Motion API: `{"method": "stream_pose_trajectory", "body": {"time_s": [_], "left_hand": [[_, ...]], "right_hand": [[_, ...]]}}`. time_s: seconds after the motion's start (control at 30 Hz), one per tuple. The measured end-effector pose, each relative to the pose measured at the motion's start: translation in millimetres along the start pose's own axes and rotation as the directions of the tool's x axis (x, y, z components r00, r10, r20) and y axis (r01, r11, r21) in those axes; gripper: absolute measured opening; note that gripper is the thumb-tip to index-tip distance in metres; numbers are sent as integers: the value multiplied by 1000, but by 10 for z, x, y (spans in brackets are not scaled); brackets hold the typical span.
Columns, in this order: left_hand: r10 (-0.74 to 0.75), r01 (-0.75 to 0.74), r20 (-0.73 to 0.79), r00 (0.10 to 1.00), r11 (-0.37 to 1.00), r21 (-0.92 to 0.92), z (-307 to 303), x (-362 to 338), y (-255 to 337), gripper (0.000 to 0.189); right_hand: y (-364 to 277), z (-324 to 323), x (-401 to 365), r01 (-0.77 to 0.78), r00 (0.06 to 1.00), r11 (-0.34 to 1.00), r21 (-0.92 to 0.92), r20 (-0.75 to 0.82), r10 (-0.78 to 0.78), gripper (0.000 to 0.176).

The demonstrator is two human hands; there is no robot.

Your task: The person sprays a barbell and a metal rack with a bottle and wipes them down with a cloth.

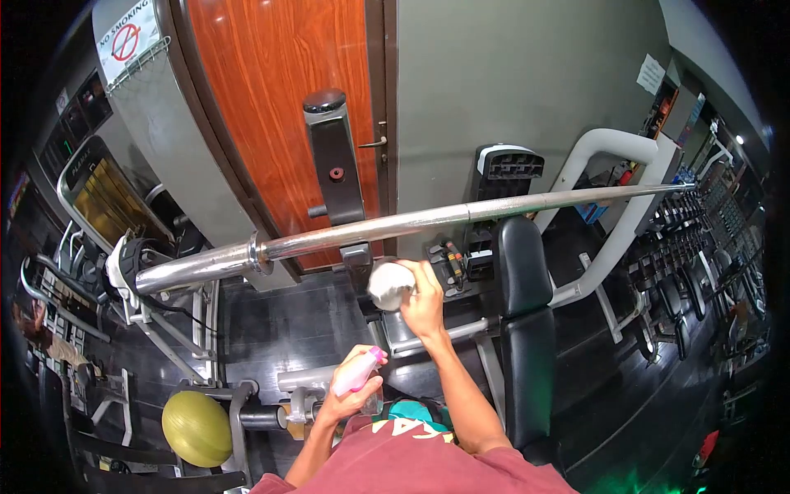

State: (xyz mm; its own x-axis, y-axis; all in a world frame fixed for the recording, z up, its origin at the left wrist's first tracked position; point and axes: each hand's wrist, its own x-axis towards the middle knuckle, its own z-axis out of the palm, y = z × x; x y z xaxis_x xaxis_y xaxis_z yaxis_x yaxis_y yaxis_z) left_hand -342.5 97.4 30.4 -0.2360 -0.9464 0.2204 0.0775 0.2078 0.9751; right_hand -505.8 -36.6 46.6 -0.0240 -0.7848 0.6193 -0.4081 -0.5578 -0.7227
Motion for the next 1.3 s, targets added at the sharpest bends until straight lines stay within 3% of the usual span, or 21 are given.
{"method": "stream_pose_trajectory", "body": {"time_s": [0.07, 0.1, 0.13, 0.2, 0.27, 0.33, 0.4, 0.47, 0.5, 0.53, 0.6, 0.67, 0.73, 0.77, 0.87, 0.93, 1.0, 1.07, 1.13, 1.23, 1.3], "left_hand": [[-1, 1, -12, 1000, 1000, 13, -25, -18, 25, 34], [-5, 6, -27, 1000, 1000, 22, -31, -40, 30, 34], [-12, 12, -32, 999, 1000, 22, -43, -73, 23, 34], [-37, 38, -64, 997, 999, 10, -75, -118, -7, 35], [0, 4, -70, 998, 999, 50, -104, -143, -48, 36], [51, -43, -75, 996, 994, 101, -125, -162, -81, 37], [16, -8, -91, 996, 997, 82, -127, -177, -65, 37], [-21, 28, -104, 994, 998, 63, -126, -210, -40, 36], [-42, 50, -107, 993, 996, 69, -130, -220, -24, 36], [-56, 65, -110, 992, 995, 78, -144, -200, -11, 35], [-89, 90, -131, 987, 996, 1, -150, -212, -13, 35], [-130, 118, -141, 981, 989, -84, -130, -193, -63, 34], [2, 7, -100, 995, 996, 85, -140, -126, -164, 33], [1, 7, -97, 995, 996, 84, -134, -98, -150, 33], [8, -5, -60, 998, 999, 54, -87, -26, -95, 30], [8, -23, -100, 995, 988, -151, -44, -2, -88, 27], [31, -44, -93, 995, 989, -143, -41, 37, -95, 27], [41, -54, -91, 995, 989, -140, -18, 29, -78, 26], [51, -56, -76, 996, 997, -57, -23, 58, -9, 26], [58, -71, -109, 992, 991, -117, -59, 23, -39, 26], [44, -58, -125, 991, 992, -113, -77, -12, -52, 26]], "right_hand": [[527, 154, -167, -102, 975, 952, 289, -162, 154, 37], [569, 117, -150, -241, 880, 830, 502, -249, 406, 22], [335, -45, -11, -350, 692, 524, 776, -163, 703, 16], [650, -217, 108, -219, 573, 344, 913, -165, 803, 16], [269, -529, 388, -123, 570, 189, 974, -87, 817, 20], [-2, -574, 604, -114, 571, 167, 979, -73, 818, 27], [144, -479, 600, -188, 876, -109, 976, 216, 432, 30], [-372, -171, 728, -67, 532, -91, 994, 113, 839, 28], [-213, 0, 652, -20, 596, -88, 996, 82, 799, 27], [-422, -2, 645, -80, 431, -111, 991, 134, 892, 27], [-303, 116, 468, -114, 555, -145, 983, 184, 811, 24], [-331, 178, 334, -235, 720, -69, 970, 221, 657, 20], [-336, 168, 179, -430, 835, 11, 903, 393, 385, 22], [-435, 291, 173, -426, 749, 115, 897, 279, 601, 26], [-223, 205, 72, -464, 818, 378, 801, 223, 530, 25], [-384, -6, 60, -428, 857, 594, 681, 97, 506, 30], [-293, -154, -7, -313, 918, 781, 541, -40, 395, 27], [-508, -378, 97, -146, 869, 857, 494, -350, 350, 44], [-254, -583, 245, 37, 822, 972, 231, -560, 102, 35], [-434, -988, 769, 18, 902, 997, -79, -428, -51, 21], [-220, -995, 1118, 166, 915, 863, -478, -253, -315, 21]]}}
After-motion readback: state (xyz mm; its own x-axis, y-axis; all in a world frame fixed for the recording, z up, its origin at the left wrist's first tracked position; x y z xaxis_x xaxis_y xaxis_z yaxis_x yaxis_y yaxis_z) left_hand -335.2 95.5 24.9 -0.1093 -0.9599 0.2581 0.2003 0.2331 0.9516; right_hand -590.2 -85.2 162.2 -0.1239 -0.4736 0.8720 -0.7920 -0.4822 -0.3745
